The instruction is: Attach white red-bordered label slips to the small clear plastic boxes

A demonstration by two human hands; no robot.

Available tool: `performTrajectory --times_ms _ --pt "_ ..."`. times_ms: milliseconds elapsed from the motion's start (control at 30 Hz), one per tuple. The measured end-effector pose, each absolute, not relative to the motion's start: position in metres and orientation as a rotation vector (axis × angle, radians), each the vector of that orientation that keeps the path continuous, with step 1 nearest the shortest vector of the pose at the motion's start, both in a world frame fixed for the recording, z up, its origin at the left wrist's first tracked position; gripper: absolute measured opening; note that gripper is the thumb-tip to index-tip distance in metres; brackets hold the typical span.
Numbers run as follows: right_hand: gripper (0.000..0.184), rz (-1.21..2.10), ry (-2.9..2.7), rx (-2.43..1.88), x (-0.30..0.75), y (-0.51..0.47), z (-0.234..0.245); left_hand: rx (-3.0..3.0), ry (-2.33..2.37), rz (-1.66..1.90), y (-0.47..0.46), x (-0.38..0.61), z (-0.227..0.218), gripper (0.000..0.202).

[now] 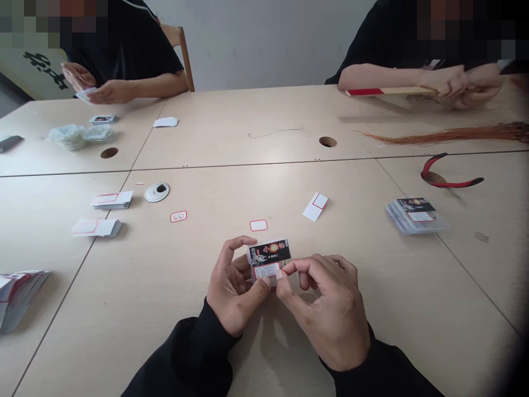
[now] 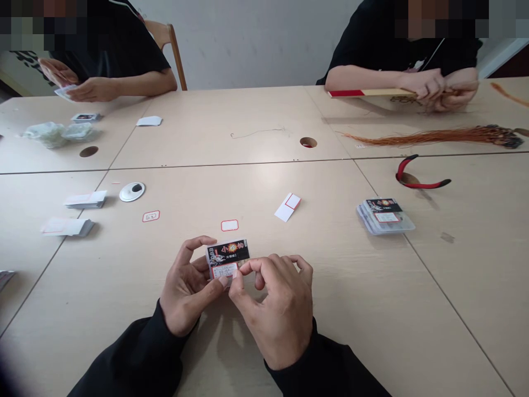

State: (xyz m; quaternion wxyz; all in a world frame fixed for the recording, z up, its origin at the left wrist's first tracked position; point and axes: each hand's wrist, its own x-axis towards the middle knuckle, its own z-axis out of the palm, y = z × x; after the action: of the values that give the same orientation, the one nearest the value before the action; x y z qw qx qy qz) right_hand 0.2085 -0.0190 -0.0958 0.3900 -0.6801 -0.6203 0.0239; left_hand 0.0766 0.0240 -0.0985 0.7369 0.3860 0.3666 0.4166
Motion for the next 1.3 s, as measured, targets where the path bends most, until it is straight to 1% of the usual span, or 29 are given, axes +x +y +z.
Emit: performTrajectory --times_ms 233,467,667,900,1100,1300 --pt "0.007 0.030 -1.548 -1.706 0.2097 -0.0193 -0.0945 0.842 0.799 0.917 0.0234 0.0768 -0.0988 0.049" --pt "0.013 0.036 -1.509 -1.736 0.2100 -0.0184 -0.0970 0.828 0.784 0.902 0.0219 0.0777 -0.0996 0.047" --pt "0.015 0.058 -1.497 -1.743 0.2112 -0.0187 -0.0977 0.825 0.782 0.870 0.0225 0.0761 -0.0984 0.046" --pt "0.011 0.082 -1.458 -1.734 0.2111 -0.0180 -0.0956 0.798 0.813 0.841 0.0271 0.0725 -0.0972 0.043" --pt "0.007 0.087 -1.527 -1.706 0.2100 -0.0193 -0.0960 0.822 0.765 0.898 0.0260 0.0736 -0.0994 0.051" --pt "0.006 0.135 -1.522 -1.739 0.2103 -0.0198 -0.0987 0.837 0.776 0.944 0.0221 0.0776 -0.0985 0.050"
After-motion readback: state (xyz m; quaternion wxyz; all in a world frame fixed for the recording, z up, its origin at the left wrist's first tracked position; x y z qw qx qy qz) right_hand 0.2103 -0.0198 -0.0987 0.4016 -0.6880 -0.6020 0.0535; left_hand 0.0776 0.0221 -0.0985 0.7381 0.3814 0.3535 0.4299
